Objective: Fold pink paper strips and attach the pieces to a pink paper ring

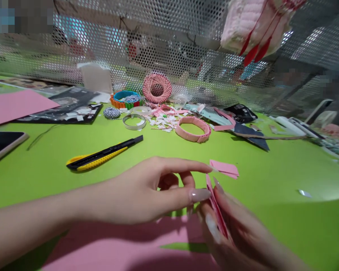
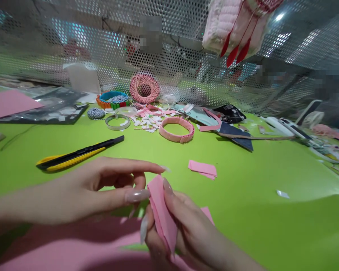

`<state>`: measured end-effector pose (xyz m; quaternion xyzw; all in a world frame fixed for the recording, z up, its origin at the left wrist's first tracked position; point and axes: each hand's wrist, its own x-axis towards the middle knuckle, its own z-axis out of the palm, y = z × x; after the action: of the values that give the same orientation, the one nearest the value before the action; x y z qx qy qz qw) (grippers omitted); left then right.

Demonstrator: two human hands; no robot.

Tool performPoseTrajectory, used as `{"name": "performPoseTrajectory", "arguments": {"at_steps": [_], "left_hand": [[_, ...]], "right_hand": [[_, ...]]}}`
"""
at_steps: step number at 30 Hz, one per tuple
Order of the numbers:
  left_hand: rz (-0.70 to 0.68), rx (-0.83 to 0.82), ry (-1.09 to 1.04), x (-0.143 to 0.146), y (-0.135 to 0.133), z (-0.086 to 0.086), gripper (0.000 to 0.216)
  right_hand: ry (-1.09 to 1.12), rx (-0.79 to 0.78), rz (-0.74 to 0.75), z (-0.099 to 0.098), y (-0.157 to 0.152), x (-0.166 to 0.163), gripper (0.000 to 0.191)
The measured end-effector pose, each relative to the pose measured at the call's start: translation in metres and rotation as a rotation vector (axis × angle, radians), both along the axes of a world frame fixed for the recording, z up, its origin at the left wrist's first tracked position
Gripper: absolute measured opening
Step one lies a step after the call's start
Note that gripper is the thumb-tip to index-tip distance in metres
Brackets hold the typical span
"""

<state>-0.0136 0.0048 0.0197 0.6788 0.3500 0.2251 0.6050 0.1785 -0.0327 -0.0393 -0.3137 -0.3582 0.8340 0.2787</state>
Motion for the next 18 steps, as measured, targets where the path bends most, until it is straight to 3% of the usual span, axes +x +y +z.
{"name": "performPoseTrajectory", "arguments": {"at_steps": [10,18], "left_hand": [[-0.048,0.028,0.080,-0.003,-0.001,0.003,0.040],[-0.029,0.003,0.113,-0.001,-0.002,0.004,0.041]], "right_hand": [[0.094,-0.063,-0.023,0.002,-0.002,0.000,0.046],[-0.062,-0.049,0.054,0.020,0.004,0.006,0.043]]}}
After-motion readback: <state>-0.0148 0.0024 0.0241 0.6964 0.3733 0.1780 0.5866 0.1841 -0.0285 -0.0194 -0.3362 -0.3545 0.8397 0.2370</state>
